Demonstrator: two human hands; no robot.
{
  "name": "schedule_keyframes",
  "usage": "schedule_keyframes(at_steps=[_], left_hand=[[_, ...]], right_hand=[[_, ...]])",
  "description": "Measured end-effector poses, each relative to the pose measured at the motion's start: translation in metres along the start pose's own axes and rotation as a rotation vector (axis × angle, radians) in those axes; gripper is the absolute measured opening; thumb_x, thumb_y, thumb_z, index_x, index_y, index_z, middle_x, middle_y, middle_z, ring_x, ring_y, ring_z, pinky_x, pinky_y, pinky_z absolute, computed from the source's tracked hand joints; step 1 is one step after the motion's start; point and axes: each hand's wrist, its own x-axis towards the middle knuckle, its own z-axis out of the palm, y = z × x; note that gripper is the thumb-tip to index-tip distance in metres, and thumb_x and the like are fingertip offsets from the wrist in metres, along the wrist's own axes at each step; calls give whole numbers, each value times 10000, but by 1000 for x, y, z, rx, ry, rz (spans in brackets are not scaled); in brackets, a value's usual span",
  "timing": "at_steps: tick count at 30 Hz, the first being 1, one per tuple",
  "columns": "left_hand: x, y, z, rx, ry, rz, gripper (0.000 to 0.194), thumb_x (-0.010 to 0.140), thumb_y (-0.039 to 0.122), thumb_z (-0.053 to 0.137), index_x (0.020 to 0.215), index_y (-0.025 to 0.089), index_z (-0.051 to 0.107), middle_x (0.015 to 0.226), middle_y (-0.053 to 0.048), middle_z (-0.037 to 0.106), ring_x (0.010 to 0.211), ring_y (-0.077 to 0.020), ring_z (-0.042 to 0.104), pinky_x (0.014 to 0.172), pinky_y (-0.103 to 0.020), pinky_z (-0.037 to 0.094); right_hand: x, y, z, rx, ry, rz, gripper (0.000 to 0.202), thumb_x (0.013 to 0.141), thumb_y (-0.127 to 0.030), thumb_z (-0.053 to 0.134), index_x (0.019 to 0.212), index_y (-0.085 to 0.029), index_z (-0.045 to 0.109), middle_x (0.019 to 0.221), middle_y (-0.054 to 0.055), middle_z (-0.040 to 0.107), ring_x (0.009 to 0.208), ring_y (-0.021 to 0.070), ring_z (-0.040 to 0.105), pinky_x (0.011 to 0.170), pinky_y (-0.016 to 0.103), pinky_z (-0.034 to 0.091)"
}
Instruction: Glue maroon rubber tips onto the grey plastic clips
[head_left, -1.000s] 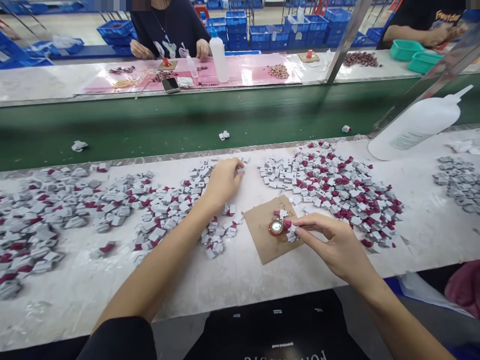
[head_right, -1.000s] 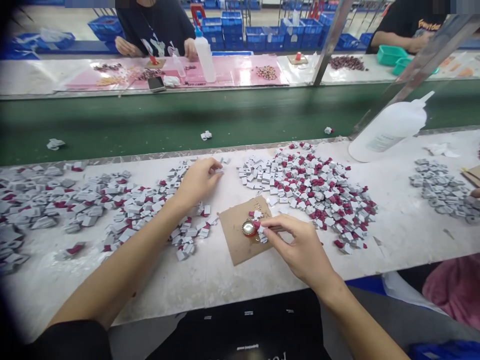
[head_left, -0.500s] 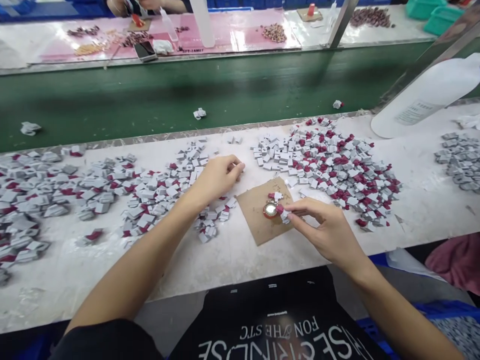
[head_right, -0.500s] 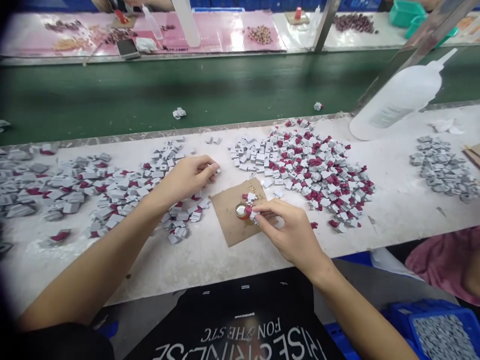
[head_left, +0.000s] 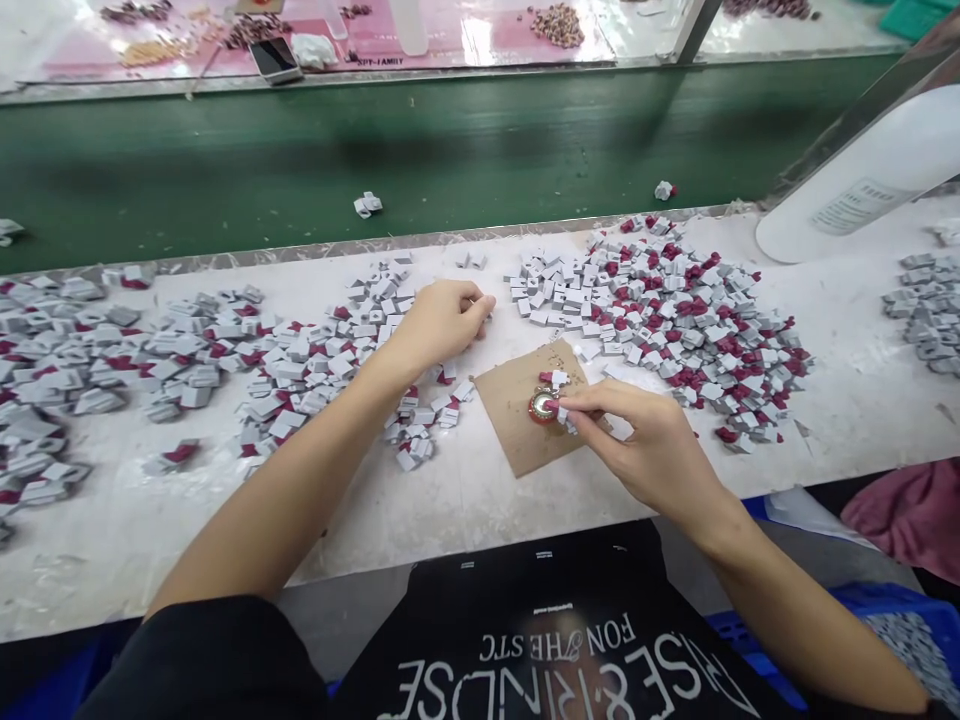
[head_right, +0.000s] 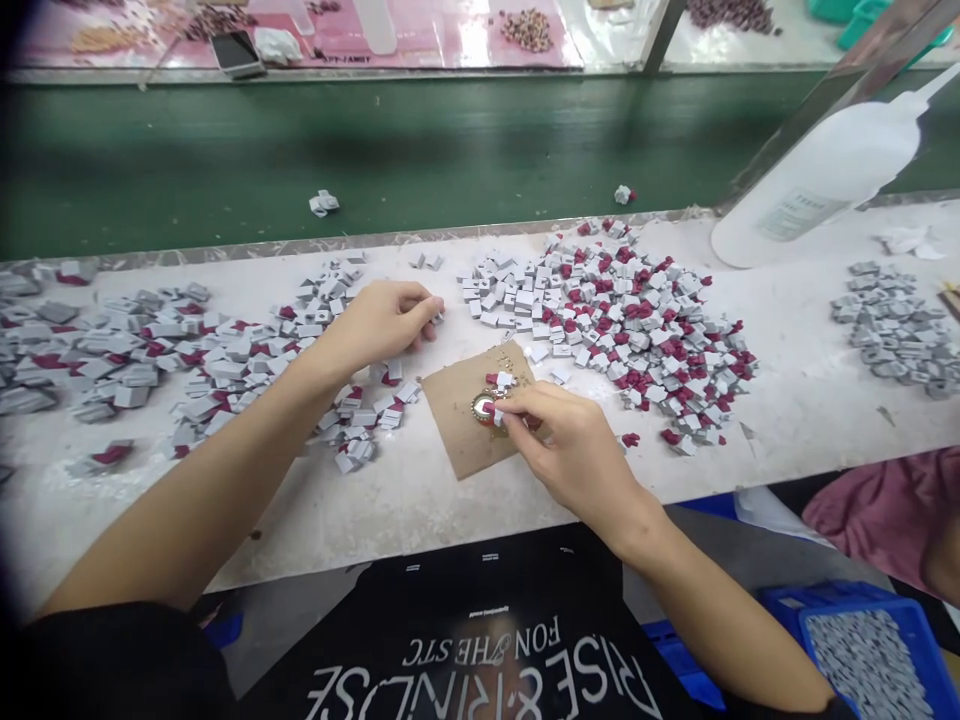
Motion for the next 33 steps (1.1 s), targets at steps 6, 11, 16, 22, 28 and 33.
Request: schedule_keyframes(at_steps=[6,11,16,22,28,33], left_hand=[[-1,-9,-6,81,-66,112,326,781,149,735,1089,214,821,872,-57,803,775,-279,738,773,-404,571],[-2,-14,-4,71,14,193,70,855,280,778,914,243,788,838,-56,794,802,-272,734,799,-406,580],[-1,-13,3,64,22,191,96,844,282,811,873,228,738,830,-52,778,793,-256,722,822,-408,598],[-5,-4,5,-101,65,184,200,758,139,794,891,223,671,823,-32,735,830,-248,737,792,-381,599],[-21,6,2,-355,22,137,180,842,159,809,1013,176,753,884,-77,767,860,-238,753,816,-379,626],[-40,16,8,-512,-17,167,154,914,241,822,1038,175,761,962,-91,791,891,-237,778,872,-395,648]], right_hand=[[0,-3,-1,-38,-22,-52,227,1077,-158,668,1113,-280,856,1106,57,888,1017,285,846,888,420,673],[2,-8,-1,-116,-54,-51,202,1092,-162,650,1066,-247,831,1057,82,854,950,280,820,793,393,626],[6,-11,-1,-171,-78,-54,205,1098,-153,639,1037,-234,818,1028,82,829,953,264,811,837,382,617],[8,-12,-4,-172,-83,-56,215,1078,-144,645,1054,-249,830,1034,77,845,951,275,816,833,401,627],[2,-14,-9,-77,-2,-12,195,1069,-190,690,1059,-291,855,1094,53,887,993,290,841,808,414,666],[3,-8,-12,263,107,159,93,1027,-295,804,1079,-302,881,1101,46,895,1029,291,851,891,444,702]])
